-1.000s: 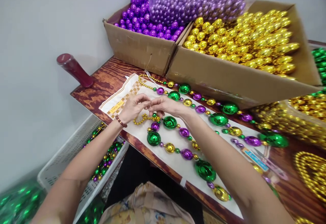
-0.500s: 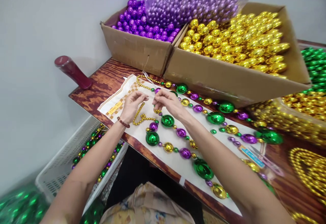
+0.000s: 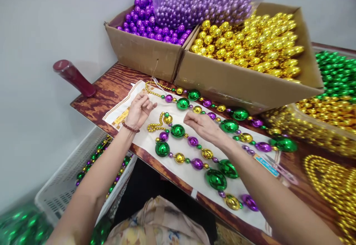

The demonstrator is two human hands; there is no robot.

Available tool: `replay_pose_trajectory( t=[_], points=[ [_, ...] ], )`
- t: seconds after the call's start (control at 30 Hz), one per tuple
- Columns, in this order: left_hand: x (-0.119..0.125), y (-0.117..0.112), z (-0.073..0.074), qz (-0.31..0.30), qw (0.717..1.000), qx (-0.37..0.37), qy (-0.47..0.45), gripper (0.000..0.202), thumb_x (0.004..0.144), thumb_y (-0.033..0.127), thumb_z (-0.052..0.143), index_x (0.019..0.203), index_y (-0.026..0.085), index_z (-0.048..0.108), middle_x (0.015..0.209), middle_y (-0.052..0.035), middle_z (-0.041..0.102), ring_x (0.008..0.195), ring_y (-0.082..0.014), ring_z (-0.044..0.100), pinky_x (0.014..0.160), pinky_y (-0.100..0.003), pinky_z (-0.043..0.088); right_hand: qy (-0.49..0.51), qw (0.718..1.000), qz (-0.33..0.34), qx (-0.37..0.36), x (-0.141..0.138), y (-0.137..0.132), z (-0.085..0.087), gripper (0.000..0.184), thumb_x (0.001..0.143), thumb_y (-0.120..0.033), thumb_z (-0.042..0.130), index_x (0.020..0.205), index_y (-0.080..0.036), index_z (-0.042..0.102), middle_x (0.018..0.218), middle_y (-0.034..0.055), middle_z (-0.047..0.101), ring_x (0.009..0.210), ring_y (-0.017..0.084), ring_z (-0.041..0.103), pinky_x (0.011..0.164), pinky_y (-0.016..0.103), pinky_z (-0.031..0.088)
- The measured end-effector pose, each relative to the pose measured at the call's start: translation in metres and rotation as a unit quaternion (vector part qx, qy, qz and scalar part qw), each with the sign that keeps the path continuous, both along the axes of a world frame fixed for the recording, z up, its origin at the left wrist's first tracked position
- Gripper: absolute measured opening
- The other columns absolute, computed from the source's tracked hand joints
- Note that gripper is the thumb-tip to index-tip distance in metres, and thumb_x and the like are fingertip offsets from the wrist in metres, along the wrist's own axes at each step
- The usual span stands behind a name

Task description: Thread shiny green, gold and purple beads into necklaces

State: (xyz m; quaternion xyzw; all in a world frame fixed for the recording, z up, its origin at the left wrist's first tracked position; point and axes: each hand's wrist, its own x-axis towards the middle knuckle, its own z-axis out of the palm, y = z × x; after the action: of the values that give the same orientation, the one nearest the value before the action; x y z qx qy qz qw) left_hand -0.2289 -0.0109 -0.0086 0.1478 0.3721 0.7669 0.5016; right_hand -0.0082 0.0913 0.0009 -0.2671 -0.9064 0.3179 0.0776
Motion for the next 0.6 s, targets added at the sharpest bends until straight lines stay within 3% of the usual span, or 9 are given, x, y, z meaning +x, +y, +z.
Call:
replay_pose_trajectory(
  t=[0.1,0.17,0.3,0.43,0.5,0.6],
  points=[
    [0.003,0.002,0.003,-0.014,0.997,-0.021,0.070,0.023,0.085,0.020,0.070,0.078,0.021,0.048,0.049,0.0136,0.030,0.041,-0.0027,0.030,0.072,-0.025,0.052,-0.069,0.996,0.022,0.043,0.016,-0.005,0.004,0.021,0.095,-0.026,0.044,0.087,-0.020,0.062,0.061,0.0018,0.058,0.056,0.017,0.049,0.058,0.029,0.029],
    [0.007,0.005,0.007,-0.020,0.989,-0.026,0.146,0.023,0.081,0.025,0.073,0.078,0.020,0.051,0.052,0.0124,0.035,0.040,-0.0021,0.029,0.063,-0.022,0.048,-0.080,0.994,0.054,0.041,0.022,-0.010,0.012,0.020,0.095,-0.024,0.047,0.090,-0.021,0.066,0.060,0.0012,0.059,0.053,0.016,0.048,0.057,0.029,0.028],
    [0.009,0.009,0.016,-0.018,0.968,-0.033,0.249,0.023,0.076,0.031,0.075,0.083,0.020,0.057,0.061,0.0082,0.046,0.041,-0.0025,0.031,0.048,-0.023,0.034,-0.026,0.992,0.115,-0.053,0.027,-0.016,0.031,0.020,0.095,-0.032,0.056,0.085,-0.023,0.071,0.064,-0.0008,0.066,0.058,0.015,0.056,0.060,0.027,0.035],
    [0.004,-0.001,0.015,0.017,0.942,-0.044,0.334,0.019,0.083,0.031,0.065,0.100,0.023,0.062,0.055,0.0088,0.039,0.043,-0.0071,0.032,0.050,-0.024,0.032,0.026,0.992,0.072,-0.096,0.025,-0.011,0.032,0.021,0.096,-0.032,0.056,0.093,-0.024,0.075,0.087,0.0013,0.076,0.078,0.018,0.067,0.071,0.028,0.044],
    [0.002,-0.010,0.014,-0.009,0.885,-0.074,0.459,0.018,0.086,0.032,0.061,0.100,0.022,0.067,0.055,0.0065,0.041,0.047,-0.0093,0.035,0.054,-0.026,0.033,-0.009,0.997,0.049,-0.056,0.023,-0.009,0.026,0.020,0.095,-0.026,0.057,0.093,-0.024,0.077,0.090,0.0030,0.077,0.081,0.020,0.069,0.072,0.029,0.044],
    [-0.002,-0.023,0.015,-0.080,0.749,-0.108,0.649,0.020,0.087,0.036,0.063,0.093,0.019,0.073,0.064,0.0013,0.049,0.058,-0.0126,0.044,0.063,-0.029,0.036,-0.075,0.996,0.045,0.032,0.021,-0.011,0.018,0.021,0.094,-0.020,0.059,0.102,-0.025,0.078,0.086,0.0049,0.077,0.076,0.021,0.067,0.068,0.030,0.041]
  ],
)
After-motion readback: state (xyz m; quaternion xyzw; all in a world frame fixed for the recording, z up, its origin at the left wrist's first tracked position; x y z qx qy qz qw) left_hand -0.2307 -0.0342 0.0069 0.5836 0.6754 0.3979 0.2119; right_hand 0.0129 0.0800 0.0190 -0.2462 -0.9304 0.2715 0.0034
